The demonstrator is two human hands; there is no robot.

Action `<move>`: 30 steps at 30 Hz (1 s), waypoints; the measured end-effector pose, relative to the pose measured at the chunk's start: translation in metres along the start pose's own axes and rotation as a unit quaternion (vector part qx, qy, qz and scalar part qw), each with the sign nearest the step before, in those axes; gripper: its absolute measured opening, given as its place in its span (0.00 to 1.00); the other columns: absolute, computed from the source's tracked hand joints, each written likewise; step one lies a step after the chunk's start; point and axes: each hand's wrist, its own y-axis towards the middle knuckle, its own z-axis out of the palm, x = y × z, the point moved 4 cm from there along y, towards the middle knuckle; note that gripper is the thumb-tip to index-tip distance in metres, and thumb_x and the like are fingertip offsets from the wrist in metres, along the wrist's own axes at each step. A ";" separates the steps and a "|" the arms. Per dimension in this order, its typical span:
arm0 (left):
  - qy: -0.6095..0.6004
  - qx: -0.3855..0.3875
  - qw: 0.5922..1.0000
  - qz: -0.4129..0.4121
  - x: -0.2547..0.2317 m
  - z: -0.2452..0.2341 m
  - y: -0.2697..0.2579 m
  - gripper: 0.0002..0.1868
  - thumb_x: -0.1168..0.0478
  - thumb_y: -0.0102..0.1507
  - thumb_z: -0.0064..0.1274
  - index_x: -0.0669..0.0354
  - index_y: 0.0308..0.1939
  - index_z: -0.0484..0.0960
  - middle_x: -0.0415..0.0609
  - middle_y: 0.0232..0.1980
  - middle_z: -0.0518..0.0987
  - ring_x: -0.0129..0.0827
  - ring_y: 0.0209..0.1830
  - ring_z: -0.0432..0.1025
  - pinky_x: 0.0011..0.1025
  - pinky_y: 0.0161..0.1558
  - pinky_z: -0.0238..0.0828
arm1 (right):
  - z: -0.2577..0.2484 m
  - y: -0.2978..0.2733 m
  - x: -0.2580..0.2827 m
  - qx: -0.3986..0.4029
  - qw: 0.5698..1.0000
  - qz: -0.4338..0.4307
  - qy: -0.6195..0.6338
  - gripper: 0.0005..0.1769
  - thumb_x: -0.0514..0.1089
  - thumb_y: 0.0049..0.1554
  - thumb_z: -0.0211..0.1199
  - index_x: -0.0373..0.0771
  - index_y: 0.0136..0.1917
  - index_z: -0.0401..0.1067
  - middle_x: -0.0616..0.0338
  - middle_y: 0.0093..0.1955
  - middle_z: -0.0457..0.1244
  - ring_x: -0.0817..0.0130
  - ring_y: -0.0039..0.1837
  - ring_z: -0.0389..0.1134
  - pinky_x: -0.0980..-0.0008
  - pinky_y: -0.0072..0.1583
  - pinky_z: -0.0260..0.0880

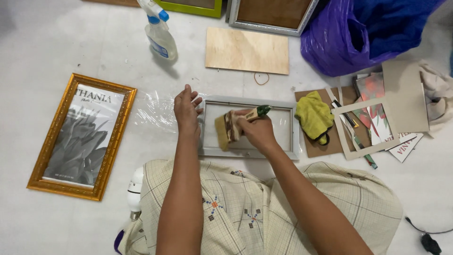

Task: Cleaning the glass of a picture frame using a cloth and a brush

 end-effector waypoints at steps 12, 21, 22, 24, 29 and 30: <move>-0.018 -0.011 1.000 -0.006 -0.010 0.002 -0.011 0.29 0.41 0.64 0.54 0.58 0.58 0.71 0.47 0.49 0.77 0.29 0.40 0.77 0.20 0.29 0.67 | 0.029 0.017 0.023 0.047 0.995 -0.073 -0.050 0.22 0.48 0.49 0.66 0.38 0.55 0.81 0.37 0.50 0.71 0.47 0.56 0.72 0.47 0.58 0.71; -0.025 0.001 1.000 0.001 -0.009 0.001 -0.010 0.30 0.40 0.64 0.55 0.58 0.58 0.71 0.47 0.48 0.77 0.29 0.40 0.77 0.19 0.29 0.68 | -0.056 0.031 -0.016 -0.008 0.990 -0.062 -0.124 0.21 0.46 0.49 0.66 0.48 0.57 0.83 0.45 0.44 0.71 0.57 0.47 0.74 0.56 0.52 0.73; -0.025 0.003 1.000 0.001 -0.008 0.000 -0.010 0.30 0.40 0.64 0.55 0.58 0.58 0.71 0.47 0.48 0.77 0.29 0.40 0.77 0.19 0.29 0.68 | -0.062 0.016 -0.008 -0.010 0.990 -0.062 -0.124 0.21 0.46 0.49 0.66 0.48 0.57 0.83 0.45 0.44 0.71 0.57 0.47 0.74 0.56 0.52 0.73; -0.017 -0.003 1.000 -0.003 -0.009 0.000 -0.010 0.29 0.40 0.64 0.55 0.57 0.57 0.71 0.47 0.48 0.77 0.29 0.40 0.77 0.20 0.30 0.68 | -0.069 -0.013 0.004 0.083 0.990 -0.008 -0.114 0.25 0.47 0.47 0.66 0.41 0.58 0.82 0.33 0.49 0.71 0.48 0.54 0.73 0.52 0.56 0.73; -0.017 -0.006 1.000 0.003 -0.006 -0.003 -0.006 0.29 0.40 0.64 0.55 0.57 0.58 0.71 0.46 0.47 0.77 0.28 0.39 0.77 0.19 0.28 0.68 | -0.139 0.029 -0.040 -0.007 0.981 -0.015 -0.193 0.26 0.50 0.48 0.69 0.45 0.60 0.81 0.37 0.51 0.71 0.50 0.57 0.71 0.53 0.59 0.72; -0.014 -0.006 1.000 0.002 -0.005 -0.003 -0.005 0.29 0.40 0.64 0.54 0.57 0.57 0.71 0.46 0.47 0.77 0.28 0.39 0.77 0.18 0.28 0.68 | -0.160 0.042 -0.051 -0.052 0.971 -0.023 -0.232 0.29 0.54 0.48 0.72 0.46 0.62 0.79 0.40 0.52 0.70 0.50 0.60 0.71 0.52 0.61 0.71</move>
